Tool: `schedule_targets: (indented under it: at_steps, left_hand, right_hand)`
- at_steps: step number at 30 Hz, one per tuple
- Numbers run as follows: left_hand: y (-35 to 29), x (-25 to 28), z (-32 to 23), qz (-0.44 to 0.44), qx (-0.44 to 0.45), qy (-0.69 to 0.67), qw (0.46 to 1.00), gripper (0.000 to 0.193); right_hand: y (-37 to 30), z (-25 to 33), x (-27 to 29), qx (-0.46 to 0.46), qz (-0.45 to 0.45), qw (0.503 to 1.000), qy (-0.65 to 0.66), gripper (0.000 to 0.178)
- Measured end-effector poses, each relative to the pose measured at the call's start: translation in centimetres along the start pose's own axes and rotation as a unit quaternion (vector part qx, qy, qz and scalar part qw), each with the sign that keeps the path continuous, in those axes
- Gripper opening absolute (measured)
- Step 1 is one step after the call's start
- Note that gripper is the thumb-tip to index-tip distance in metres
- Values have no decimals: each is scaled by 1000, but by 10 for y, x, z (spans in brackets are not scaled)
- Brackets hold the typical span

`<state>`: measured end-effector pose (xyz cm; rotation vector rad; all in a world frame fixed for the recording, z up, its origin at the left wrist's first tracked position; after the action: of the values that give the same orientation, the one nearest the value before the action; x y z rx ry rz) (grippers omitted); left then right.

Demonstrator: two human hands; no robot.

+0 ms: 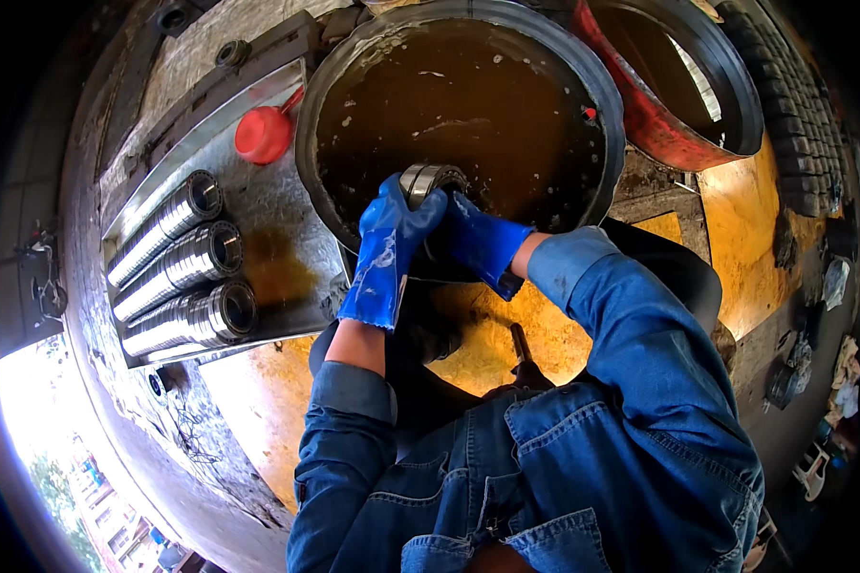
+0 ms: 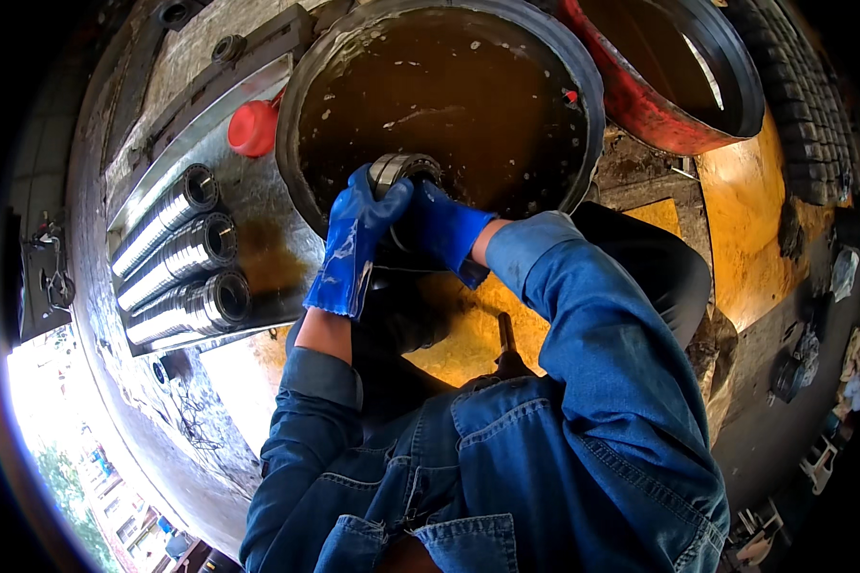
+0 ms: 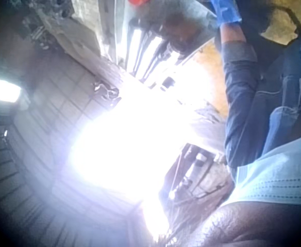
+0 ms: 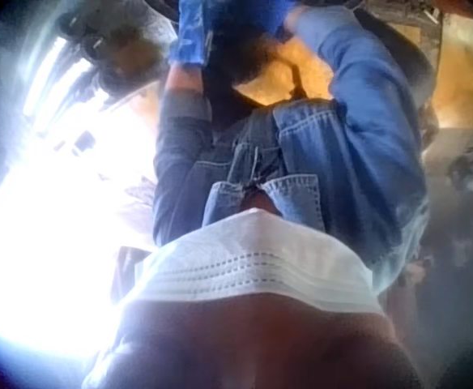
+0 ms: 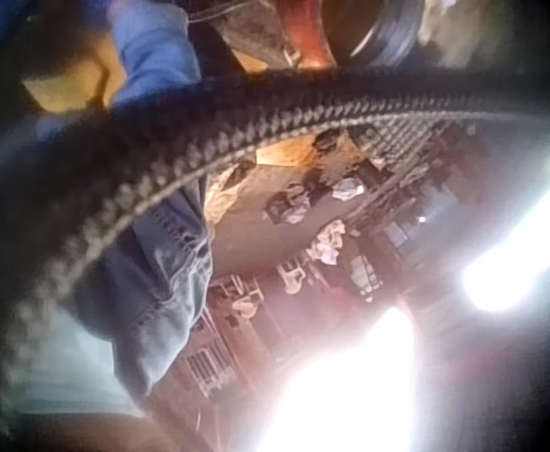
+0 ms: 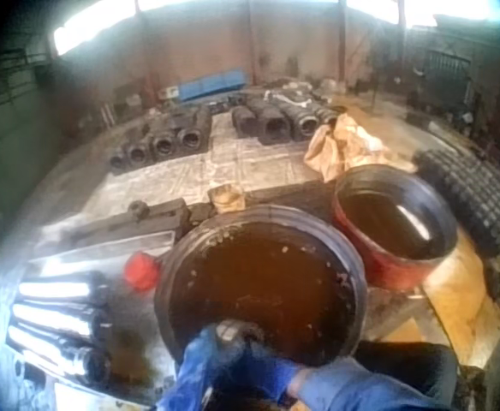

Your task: The person repeatedly picks up cylindrical metal parts from a metal tray, dips them into a bucket of dark liquid, and scrubs them by hand. After cleaning, the parts are placed back onto the tray. The process is repeated for multiple parts in a continuous loop.

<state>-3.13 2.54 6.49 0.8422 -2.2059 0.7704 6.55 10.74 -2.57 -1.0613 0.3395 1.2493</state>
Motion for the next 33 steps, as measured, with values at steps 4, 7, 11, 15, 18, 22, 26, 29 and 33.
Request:
schedule_targets:
  at_steps: [4,7,11,15,18,22,26,29,33]
  left_hand:
    - [-1,2,3,0,5,-12,1000,87]
    - [3,-1,-3,18,1,-47,999,87]
    - [-1,7,-10,21,19,-18,999,89]
    - [7,1,-13,37,32,8,999,92]
    - [1,5,-1,32,49,10,998,93]
    - [2,5,-4,42,43,-28,998,91]
    - [3,4,-4,26,21,-22,999,89]
    - [11,-5,5,26,20,4,999,89]
    - [11,-5,3,18,15,-2,1000,88]
  right_hand:
    - [-44,67,-22,-56,-37,737,-673,33]
    - [-44,60,5,-25,-88,870,-484,33]
    - [-41,35,-19,-95,-104,982,-124,34]
    - [-20,23,-20,62,-4,997,52,36]
    - [-29,40,-3,3,-81,964,-253,34]
    - [-45,61,26,-6,-163,882,-442,34]
    - [-34,38,37,-32,-163,934,-317,37]
    - [-11,10,-2,-51,-38,997,-52,39]
    - [-18,25,-3,80,-17,991,-110,37]
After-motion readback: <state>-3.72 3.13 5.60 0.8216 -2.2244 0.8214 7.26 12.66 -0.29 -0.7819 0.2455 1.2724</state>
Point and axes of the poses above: each hand's wrist, its own y-axis towards the middle knuckle, its own x-axis out of the back of the hand, z = x × y, the point moved 4 cm from there along y, towards the middle knuckle, and after that the axes turned 3 degrees about -x, right-handed, at the moved point
